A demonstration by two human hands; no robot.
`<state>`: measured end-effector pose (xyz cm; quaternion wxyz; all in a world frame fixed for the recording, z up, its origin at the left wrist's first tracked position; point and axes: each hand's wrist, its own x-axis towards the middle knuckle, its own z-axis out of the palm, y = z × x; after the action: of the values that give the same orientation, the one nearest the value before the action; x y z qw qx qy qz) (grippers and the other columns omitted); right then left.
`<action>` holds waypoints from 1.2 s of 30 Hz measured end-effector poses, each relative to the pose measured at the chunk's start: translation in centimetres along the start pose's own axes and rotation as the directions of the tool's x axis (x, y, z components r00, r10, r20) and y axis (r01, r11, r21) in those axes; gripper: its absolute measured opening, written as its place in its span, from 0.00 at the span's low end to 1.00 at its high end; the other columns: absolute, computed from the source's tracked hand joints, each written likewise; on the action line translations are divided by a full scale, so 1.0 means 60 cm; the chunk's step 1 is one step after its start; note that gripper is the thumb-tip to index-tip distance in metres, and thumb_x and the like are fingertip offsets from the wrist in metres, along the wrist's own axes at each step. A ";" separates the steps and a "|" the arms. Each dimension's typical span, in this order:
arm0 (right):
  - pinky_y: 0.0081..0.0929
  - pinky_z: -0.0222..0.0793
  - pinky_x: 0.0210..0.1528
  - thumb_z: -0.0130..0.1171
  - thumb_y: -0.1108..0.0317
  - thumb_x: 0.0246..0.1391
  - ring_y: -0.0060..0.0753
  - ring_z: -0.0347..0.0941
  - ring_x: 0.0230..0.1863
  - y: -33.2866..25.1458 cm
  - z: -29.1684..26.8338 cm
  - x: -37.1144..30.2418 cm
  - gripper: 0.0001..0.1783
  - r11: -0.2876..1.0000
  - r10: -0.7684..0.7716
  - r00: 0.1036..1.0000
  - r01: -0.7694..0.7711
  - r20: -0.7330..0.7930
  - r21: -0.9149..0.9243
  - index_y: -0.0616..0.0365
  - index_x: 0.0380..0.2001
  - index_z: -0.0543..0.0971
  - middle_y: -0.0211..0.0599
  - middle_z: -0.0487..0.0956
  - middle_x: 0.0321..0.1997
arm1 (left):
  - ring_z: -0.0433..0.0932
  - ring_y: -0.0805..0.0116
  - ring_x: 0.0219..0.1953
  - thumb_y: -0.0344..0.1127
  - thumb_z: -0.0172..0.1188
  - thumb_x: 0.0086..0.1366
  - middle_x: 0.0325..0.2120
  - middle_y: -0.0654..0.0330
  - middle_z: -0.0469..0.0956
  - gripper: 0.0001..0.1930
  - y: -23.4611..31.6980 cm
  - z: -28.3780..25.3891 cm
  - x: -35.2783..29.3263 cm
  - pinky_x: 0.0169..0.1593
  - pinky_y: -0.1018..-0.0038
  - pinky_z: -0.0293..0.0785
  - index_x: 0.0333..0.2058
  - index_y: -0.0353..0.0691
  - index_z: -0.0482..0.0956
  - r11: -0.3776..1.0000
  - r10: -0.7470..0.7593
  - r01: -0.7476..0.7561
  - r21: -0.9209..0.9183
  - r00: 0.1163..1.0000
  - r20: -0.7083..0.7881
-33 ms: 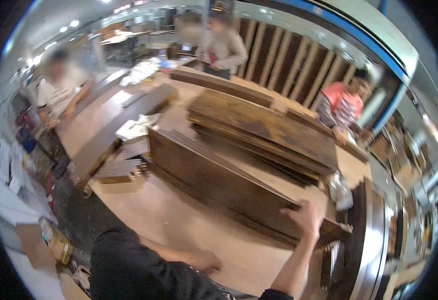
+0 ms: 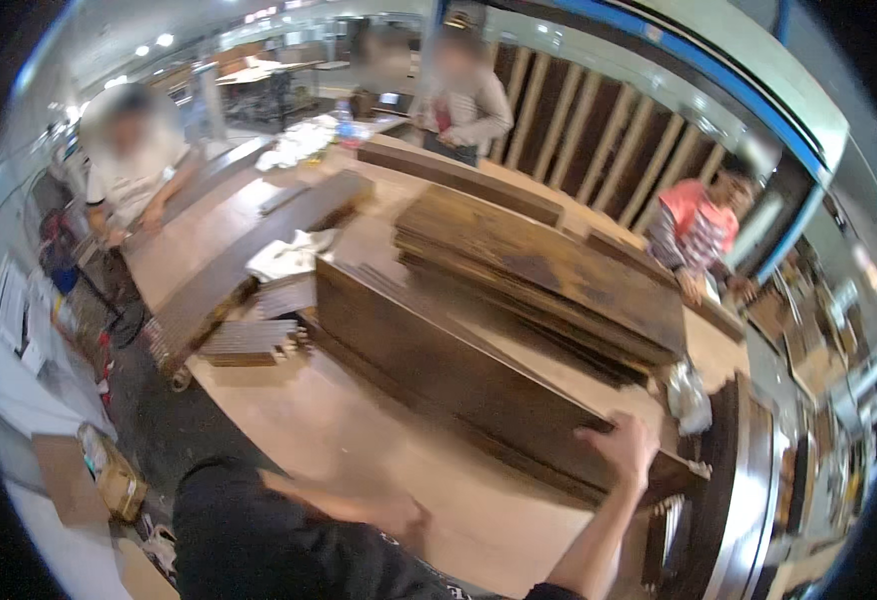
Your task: The person picks up wooden planks and smaller wooden pieces from a table and stacks them into piles. The person repeatedly lifts, turns, and places the wood pieces while other people work in the background.
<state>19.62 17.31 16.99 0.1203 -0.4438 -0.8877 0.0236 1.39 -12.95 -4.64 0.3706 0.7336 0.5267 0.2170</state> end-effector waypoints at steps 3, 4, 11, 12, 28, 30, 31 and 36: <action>0.38 0.68 0.41 0.73 0.39 0.21 0.47 0.76 0.29 -0.022 -0.011 -0.010 0.30 0.998 0.059 0.997 -0.058 -0.057 0.011 0.55 0.18 0.79 0.45 0.78 0.21 | 0.76 0.63 0.27 0.38 0.58 0.58 0.24 0.57 0.77 0.07 -0.024 -0.113 -0.179 0.31 0.67 0.71 0.31 0.43 0.80 0.930 -0.287 0.368 0.028 0.770 -0.570; 0.40 0.68 0.40 0.73 0.38 0.18 0.49 0.75 0.28 -0.047 -0.027 -0.019 0.32 0.995 0.090 0.994 -0.092 -0.056 -0.029 0.56 0.16 0.78 0.45 0.78 0.21 | 0.75 0.68 0.23 0.37 0.61 0.56 0.20 0.58 0.77 0.06 -0.041 -0.177 -0.235 0.26 0.69 0.70 0.28 0.43 0.80 0.886 -0.313 0.463 0.023 0.635 -0.706; 0.43 0.58 0.58 0.74 0.53 0.18 0.42 0.77 0.39 -0.042 -0.012 -0.018 0.24 0.971 0.236 0.969 -0.231 0.078 -0.066 0.51 0.25 0.83 0.40 0.82 0.31 | 0.70 0.68 0.16 0.38 0.67 0.52 0.14 0.59 0.73 0.14 -0.179 -0.436 -0.514 0.23 0.72 0.65 0.18 0.38 0.72 0.791 -0.274 0.554 -0.260 -0.059 -0.960; 0.42 0.57 0.58 0.71 0.59 0.24 0.41 0.77 0.39 -0.148 -0.024 -0.025 0.19 0.965 0.255 0.960 -0.245 0.116 -0.090 0.49 0.27 0.83 0.37 0.82 0.31 | 0.70 0.69 0.16 0.37 0.66 0.53 0.14 0.59 0.73 0.14 -0.229 -0.481 -0.556 0.23 0.72 0.65 0.17 0.38 0.72 0.806 -0.185 0.562 -0.185 -0.058 -0.981; 0.35 0.69 0.48 0.67 0.62 0.30 0.38 0.77 0.38 -0.351 0.039 0.000 0.15 0.952 0.190 0.962 -0.131 0.198 -0.277 0.37 0.29 0.84 0.32 0.82 0.29 | 0.47 0.48 0.67 0.21 0.56 0.52 0.65 0.42 0.49 0.42 -1.024 -0.941 -0.633 0.67 0.64 0.50 0.65 0.35 0.46 0.488 -0.445 0.813 -0.319 -0.082 -0.892; 0.34 0.69 0.45 0.66 0.65 0.28 0.40 0.76 0.36 -0.371 0.017 -0.004 0.14 0.969 0.173 0.957 -0.123 0.233 -0.215 0.39 0.27 0.84 0.31 0.81 0.25 | 0.49 0.50 0.67 0.17 0.54 0.50 0.65 0.42 0.49 0.44 -1.058 -0.961 -0.598 0.68 0.66 0.49 0.65 0.34 0.45 0.541 -0.595 0.780 -0.315 0.090 -0.798; 0.34 0.69 0.44 0.66 0.66 0.28 0.41 0.76 0.36 -0.381 0.018 -0.004 0.14 0.974 0.145 0.962 -0.098 0.230 -0.205 0.39 0.26 0.84 0.31 0.80 0.25 | 0.51 0.50 0.66 0.15 0.52 0.49 0.64 0.43 0.50 0.44 -0.997 -0.974 -0.580 0.68 0.66 0.49 0.65 0.33 0.45 0.567 -0.707 0.717 -0.406 0.170 -0.686; 0.33 0.66 0.49 0.73 0.53 0.26 0.35 0.76 0.36 -0.382 0.028 0.024 0.15 0.981 0.083 0.970 -0.039 0.229 -0.192 0.39 0.24 0.83 0.26 0.81 0.26 | 0.56 0.50 0.63 0.14 0.50 0.46 0.63 0.43 0.55 0.46 -1.090 -0.965 -0.663 0.66 0.69 0.51 0.66 0.35 0.44 0.662 -0.582 0.680 -0.316 0.200 -0.788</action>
<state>0.45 4.68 19.02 -0.0286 -0.4742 -0.8799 -0.0034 -93.63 -20.69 -15.71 0.0836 0.2659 0.8966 0.3442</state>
